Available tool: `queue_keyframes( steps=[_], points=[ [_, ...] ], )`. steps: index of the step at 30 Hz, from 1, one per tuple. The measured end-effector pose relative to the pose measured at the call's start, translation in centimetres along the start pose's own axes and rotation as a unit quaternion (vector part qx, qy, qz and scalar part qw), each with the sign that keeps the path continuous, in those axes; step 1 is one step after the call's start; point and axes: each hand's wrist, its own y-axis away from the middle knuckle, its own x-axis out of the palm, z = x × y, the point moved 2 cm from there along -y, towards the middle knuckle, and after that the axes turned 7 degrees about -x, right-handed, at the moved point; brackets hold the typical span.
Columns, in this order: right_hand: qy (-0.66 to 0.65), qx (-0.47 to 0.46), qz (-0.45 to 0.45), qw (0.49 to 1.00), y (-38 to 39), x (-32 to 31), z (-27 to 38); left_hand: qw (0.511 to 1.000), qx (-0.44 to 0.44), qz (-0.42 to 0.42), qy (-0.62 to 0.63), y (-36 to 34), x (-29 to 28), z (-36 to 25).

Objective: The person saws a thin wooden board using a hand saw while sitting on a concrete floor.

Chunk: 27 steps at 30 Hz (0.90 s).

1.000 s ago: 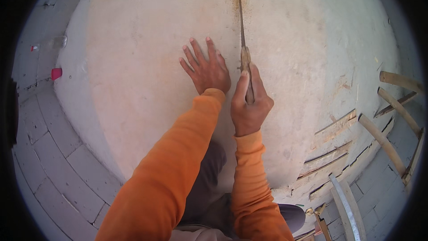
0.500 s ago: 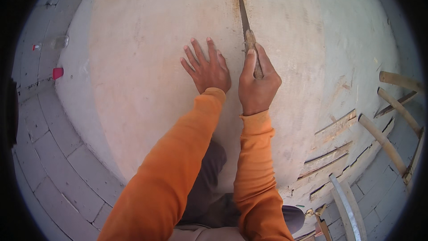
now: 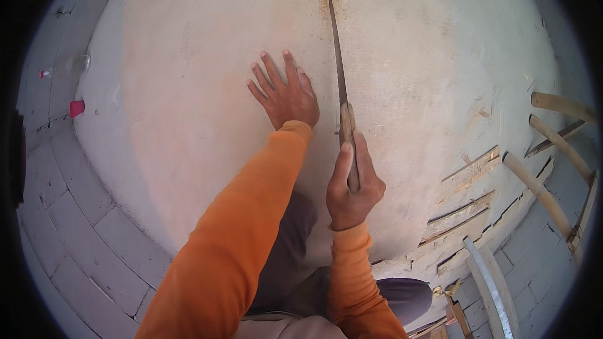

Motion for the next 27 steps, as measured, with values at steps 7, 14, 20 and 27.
queue_keyframes(
  steps=[7, 14, 20, 27],
  points=[
    [-0.086, -0.012, 0.001, 0.996, -5.8, 4.2, 0.3, 0.999, -0.014, 0.031, -0.006, 0.0, 0.0, 0.0],
    [-0.028, -0.03, -0.018, 0.999, 1.8, -1.7, 2.4, 1.0, -0.007, 0.013, -0.012, 0.1, 0.0, 0.0],
    [-0.084, -0.018, -0.021, 0.996, -5.0, 3.7, -0.1, 1.0, -0.004, 0.007, -0.011, 0.1, -0.1, 0.0],
    [-0.029, -0.036, -0.004, 0.999, 1.9, -0.9, 1.5, 1.0, -0.006, 0.014, -0.013, 0.2, 0.0, 0.1]
  ],
)
